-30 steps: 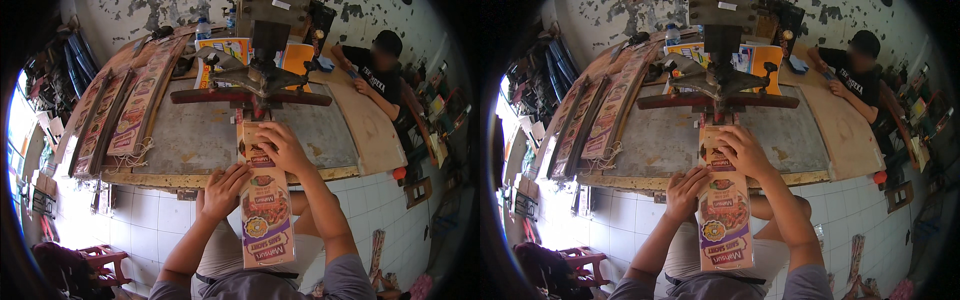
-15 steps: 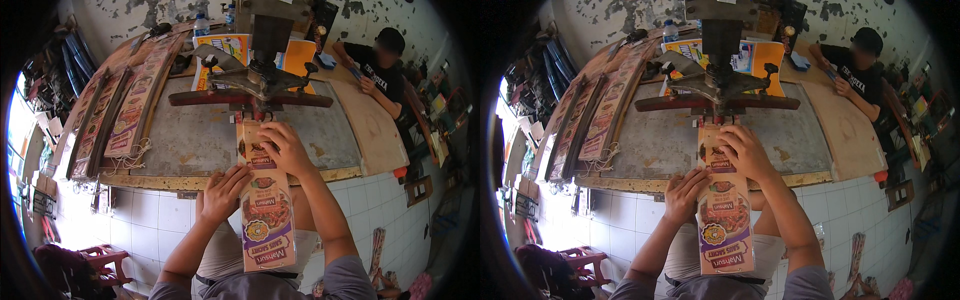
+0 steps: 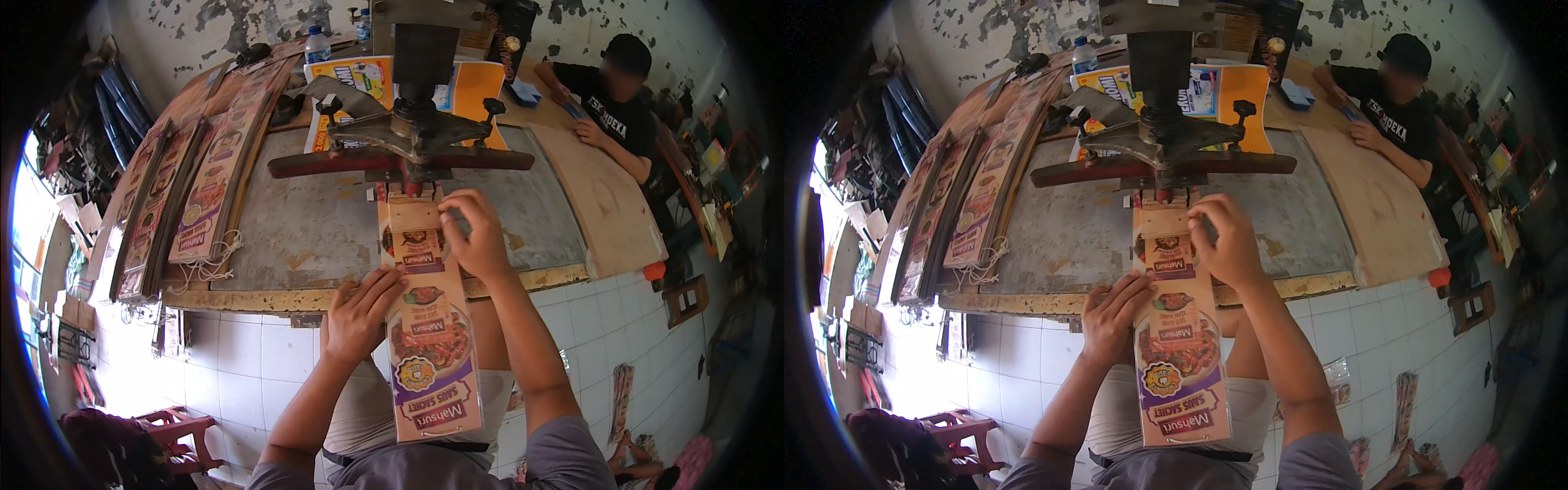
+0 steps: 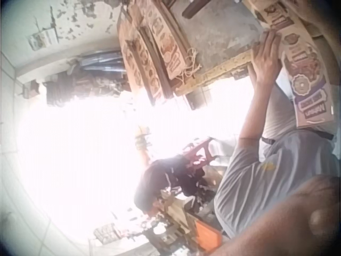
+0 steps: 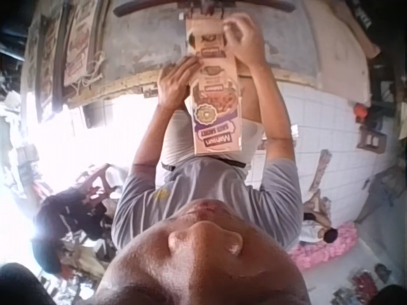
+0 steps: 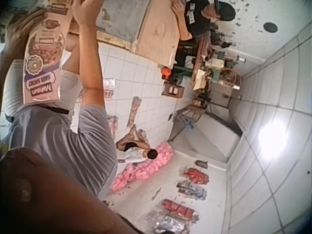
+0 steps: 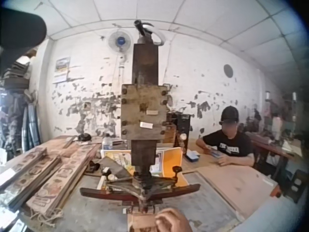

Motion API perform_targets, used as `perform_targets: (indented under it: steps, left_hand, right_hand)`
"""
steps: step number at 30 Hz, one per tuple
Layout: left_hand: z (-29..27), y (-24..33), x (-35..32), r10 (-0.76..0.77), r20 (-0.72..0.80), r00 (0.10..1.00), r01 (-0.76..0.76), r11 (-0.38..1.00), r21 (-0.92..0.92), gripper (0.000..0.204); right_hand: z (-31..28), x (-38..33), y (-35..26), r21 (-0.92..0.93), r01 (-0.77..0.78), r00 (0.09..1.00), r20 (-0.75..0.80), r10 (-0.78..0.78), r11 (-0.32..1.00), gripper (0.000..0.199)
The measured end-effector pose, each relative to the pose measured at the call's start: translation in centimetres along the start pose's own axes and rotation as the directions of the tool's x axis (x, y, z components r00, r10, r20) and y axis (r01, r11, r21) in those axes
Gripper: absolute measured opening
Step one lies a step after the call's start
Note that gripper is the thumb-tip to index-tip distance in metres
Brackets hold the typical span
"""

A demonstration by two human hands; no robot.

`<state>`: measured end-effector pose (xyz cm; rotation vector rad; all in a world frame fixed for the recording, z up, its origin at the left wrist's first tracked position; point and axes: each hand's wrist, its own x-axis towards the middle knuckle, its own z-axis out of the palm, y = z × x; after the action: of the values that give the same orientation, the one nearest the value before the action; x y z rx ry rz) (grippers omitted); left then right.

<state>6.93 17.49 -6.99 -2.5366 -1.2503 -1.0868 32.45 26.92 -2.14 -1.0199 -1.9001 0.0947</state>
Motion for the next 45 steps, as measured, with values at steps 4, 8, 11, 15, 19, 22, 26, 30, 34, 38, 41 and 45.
perform_targets:
  steps: [4, 8, 11, 15, 19, 22, 26, 30, 34, 38, 41, 45]
  left_hand:
    - [-0.2, 0.5, 0.3, -0.026, -0.005, 1.000, 0.026, 0.999, 0.041, 0.031]
    - [0.3, 0.4, 0.2, -0.022, -0.012, 1.000, 0.022, 0.999, 0.034, 0.030]
    - [0.1, 0.3, 0.2, -0.017, -0.023, 1.000, 0.018, 0.999, 0.048, 0.029]
    - [0.4, 0.4, 0.2, -0.016, -0.020, 1.000, 0.017, 0.999, 0.047, 0.029]
    - [0.4, 0.2, 0.2, -0.020, -0.014, 1.000, 0.021, 0.998, 0.051, 0.030]
    - [0.6, 0.1, 0.0, -0.020, -0.018, 1.000, 0.021, 0.999, 0.040, 0.031]
    - [0.7, 0.0, -0.1, -0.019, -0.008, 1.000, 0.019, 0.999, 0.040, 0.031]
    - [0.6, 0.0, -0.1, -0.010, -0.015, 1.000, 0.011, 0.999, 0.037, 0.041]
    - [0.5, 0.1, 0.0, -0.012, -0.015, 1.000, 0.012, 0.999, 0.035, 0.041]
    - [0.4, 0.2, 0.1, -0.014, -0.012, 1.000, 0.014, 0.999, 0.035, 0.040]
    - [0.4, 0.2, 0.1, -0.018, -0.012, 1.000, 0.018, 0.999, 0.037, 0.040]
    - [0.5, 0.2, 0.0, -0.022, -0.015, 1.000, 0.023, 0.999, 0.041, 0.040]
  right_hand:
    - [0.0, -0.6, 2.3, -0.024, -0.208, 0.974, -0.095, 0.205, 0.978, 0.012]
    - [1.1, -1.6, 3.0, -0.216, -0.196, 0.980, -0.022, 0.196, 0.956, 0.023]
    - [1.3, -1.9, 3.1, -0.269, -0.122, 0.986, 0.075, 0.147, 0.955, 0.037]
    - [1.5, -2.2, 3.5, -0.367, -0.047, 0.984, 0.142, 0.106, 0.929, 0.041]
    - [1.9, -2.2, 3.5, -0.442, -0.005, 0.982, 0.166, 0.087, 0.897, 0.041]
    - [2.0, -2.2, 3.4, -0.476, 0.025, 0.985, 0.164, 0.061, 0.879, 0.042]
    - [2.1, -2.2, 3.4, -0.470, 0.023, 0.985, 0.160, 0.059, 0.882, 0.042]
    - [2.2, -2.2, 3.5, -0.447, 0.014, 0.986, 0.155, 0.062, 0.894, 0.043]
    - [2.2, -2.2, 3.5, -0.451, 0.011, 0.986, 0.155, 0.066, 0.892, 0.044]
    - [2.2, -2.2, 3.6, -0.463, 0.004, 0.986, 0.151, 0.074, 0.886, 0.045]
    - [2.3, -2.2, 3.5, -0.475, 0.002, 0.986, 0.150, 0.079, 0.880, 0.047]
    - [2.6, -2.4, 4.3, -0.481, 0.002, 0.983, 0.163, 0.087, 0.877, 0.049]
